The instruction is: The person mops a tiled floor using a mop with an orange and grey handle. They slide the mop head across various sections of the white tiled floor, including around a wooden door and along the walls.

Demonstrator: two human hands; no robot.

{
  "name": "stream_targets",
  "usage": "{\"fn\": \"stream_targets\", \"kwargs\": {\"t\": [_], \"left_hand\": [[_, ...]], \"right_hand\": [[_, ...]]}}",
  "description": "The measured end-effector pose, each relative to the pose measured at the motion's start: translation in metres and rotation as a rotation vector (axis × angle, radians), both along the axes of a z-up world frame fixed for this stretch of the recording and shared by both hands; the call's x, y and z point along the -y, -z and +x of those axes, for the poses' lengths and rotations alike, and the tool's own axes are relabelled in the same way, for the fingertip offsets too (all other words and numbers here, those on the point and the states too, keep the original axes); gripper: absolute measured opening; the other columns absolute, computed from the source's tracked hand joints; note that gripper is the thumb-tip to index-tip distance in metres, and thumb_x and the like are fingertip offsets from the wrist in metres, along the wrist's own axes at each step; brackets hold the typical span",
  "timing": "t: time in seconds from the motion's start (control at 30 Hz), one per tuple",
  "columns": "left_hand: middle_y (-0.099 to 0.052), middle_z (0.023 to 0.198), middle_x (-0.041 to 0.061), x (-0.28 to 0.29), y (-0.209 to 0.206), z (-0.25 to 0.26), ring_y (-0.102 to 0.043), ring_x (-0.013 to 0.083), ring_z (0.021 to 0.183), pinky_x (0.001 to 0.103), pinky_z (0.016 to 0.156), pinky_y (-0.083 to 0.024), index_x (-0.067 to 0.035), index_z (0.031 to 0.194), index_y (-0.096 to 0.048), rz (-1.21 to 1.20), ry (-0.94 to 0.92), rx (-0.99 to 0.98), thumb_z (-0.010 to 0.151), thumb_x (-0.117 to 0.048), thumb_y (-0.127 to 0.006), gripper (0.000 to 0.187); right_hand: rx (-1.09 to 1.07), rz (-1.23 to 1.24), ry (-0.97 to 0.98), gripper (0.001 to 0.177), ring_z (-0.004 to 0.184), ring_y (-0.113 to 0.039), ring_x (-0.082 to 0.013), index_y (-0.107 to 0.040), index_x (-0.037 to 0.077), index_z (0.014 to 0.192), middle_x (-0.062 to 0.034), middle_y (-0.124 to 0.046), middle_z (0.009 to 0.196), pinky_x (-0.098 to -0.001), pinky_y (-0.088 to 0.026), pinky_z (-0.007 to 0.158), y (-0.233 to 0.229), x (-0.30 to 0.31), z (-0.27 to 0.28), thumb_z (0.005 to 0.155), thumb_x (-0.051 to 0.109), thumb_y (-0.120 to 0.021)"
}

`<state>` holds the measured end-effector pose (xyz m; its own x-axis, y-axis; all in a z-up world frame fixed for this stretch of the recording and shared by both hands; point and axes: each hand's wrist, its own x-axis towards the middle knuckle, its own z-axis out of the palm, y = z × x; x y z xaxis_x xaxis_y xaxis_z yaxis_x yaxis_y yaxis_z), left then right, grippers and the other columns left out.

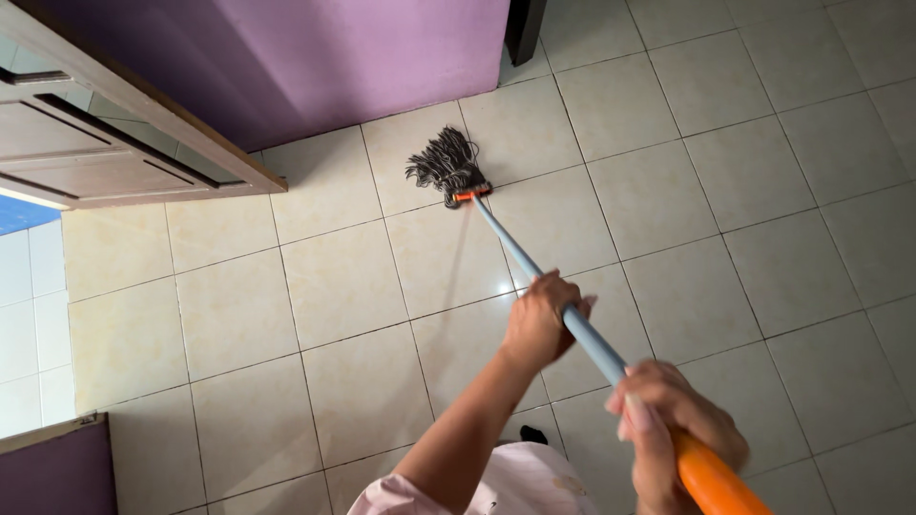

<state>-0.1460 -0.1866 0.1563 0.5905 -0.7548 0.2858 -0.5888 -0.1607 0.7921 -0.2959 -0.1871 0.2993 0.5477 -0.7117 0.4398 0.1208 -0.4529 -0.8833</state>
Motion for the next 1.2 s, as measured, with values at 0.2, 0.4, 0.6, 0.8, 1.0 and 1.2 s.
{"fn": "stream_targets", "kwargs": {"t": [0.2,0.4,0.6,0.8,1.0,1.2], "left_hand": [[-0.064,0.076,0.012,0.040,0.057,0.052,-0.069,0.0367,0.087,0.042,0.114,-0.053,-0.008,0.075,-0.062,-0.090,-0.034,-0.016,0.093,-0.020,-0.072,0.024],[-0.063,0.076,0.011,0.070,0.107,0.103,-0.063,0.0383,0.105,0.042,0.108,-0.045,-0.005,0.076,-0.059,-0.039,-0.114,-0.033,0.089,-0.020,-0.075,0.025],[-0.059,0.076,0.012,0.074,0.105,0.100,-0.064,0.0341,0.091,0.038,0.122,-0.040,-0.002,0.078,-0.056,-0.012,-0.109,-0.109,0.091,-0.018,-0.071,0.026],[-0.067,0.120,0.023,0.092,0.116,0.093,-0.060,0.0378,0.123,0.045,0.117,-0.035,-0.007,0.079,-0.063,0.051,-0.147,0.008,0.092,-0.023,-0.075,0.024],[-0.033,0.155,0.035,0.122,0.142,0.084,-0.043,0.0470,0.141,0.045,0.100,-0.053,-0.012,0.087,-0.065,0.130,-0.146,-0.214,0.089,-0.024,-0.073,0.015],[-0.034,0.158,0.030,0.145,0.161,0.077,-0.042,0.0430,0.143,0.046,0.099,-0.052,-0.014,0.087,-0.066,0.234,-0.112,-0.233,0.090,-0.024,-0.075,0.014]], "right_hand": [[-0.128,0.008,0.067,0.018,0.059,-0.059,-0.0075,-0.067,-0.003,0.092,-0.0045,-0.069,0.073,-0.0233,-0.051,0.062,0.053,0.027,0.045,0.097,0.013,-0.061],[-0.158,-0.081,0.042,0.016,0.059,-0.060,-0.0113,-0.067,0.000,0.087,-0.0037,-0.062,0.064,-0.0343,-0.058,0.098,0.104,0.042,0.093,0.099,0.009,-0.063],[-0.064,-0.027,-0.008,0.019,0.060,-0.054,-0.0136,-0.061,0.002,0.082,-0.0025,-0.059,0.065,-0.0364,-0.056,0.102,0.107,0.051,0.092,0.100,0.008,-0.063],[-0.102,-0.015,0.008,0.020,0.057,-0.054,-0.0127,-0.061,0.003,0.080,-0.0012,-0.056,0.061,-0.0356,-0.057,0.098,0.097,0.064,0.086,0.099,0.008,-0.064],[-0.131,-0.023,0.021,0.021,0.062,-0.056,-0.0129,-0.060,0.003,0.079,-0.0010,-0.056,0.062,-0.0345,-0.057,0.099,0.102,0.090,0.072,0.098,0.009,-0.066],[-0.046,0.015,0.007,0.016,0.078,-0.060,-0.0146,-0.058,-0.002,0.082,-0.0077,-0.065,0.083,-0.0347,-0.050,0.107,0.123,0.104,0.056,0.095,0.002,-0.067]]}}
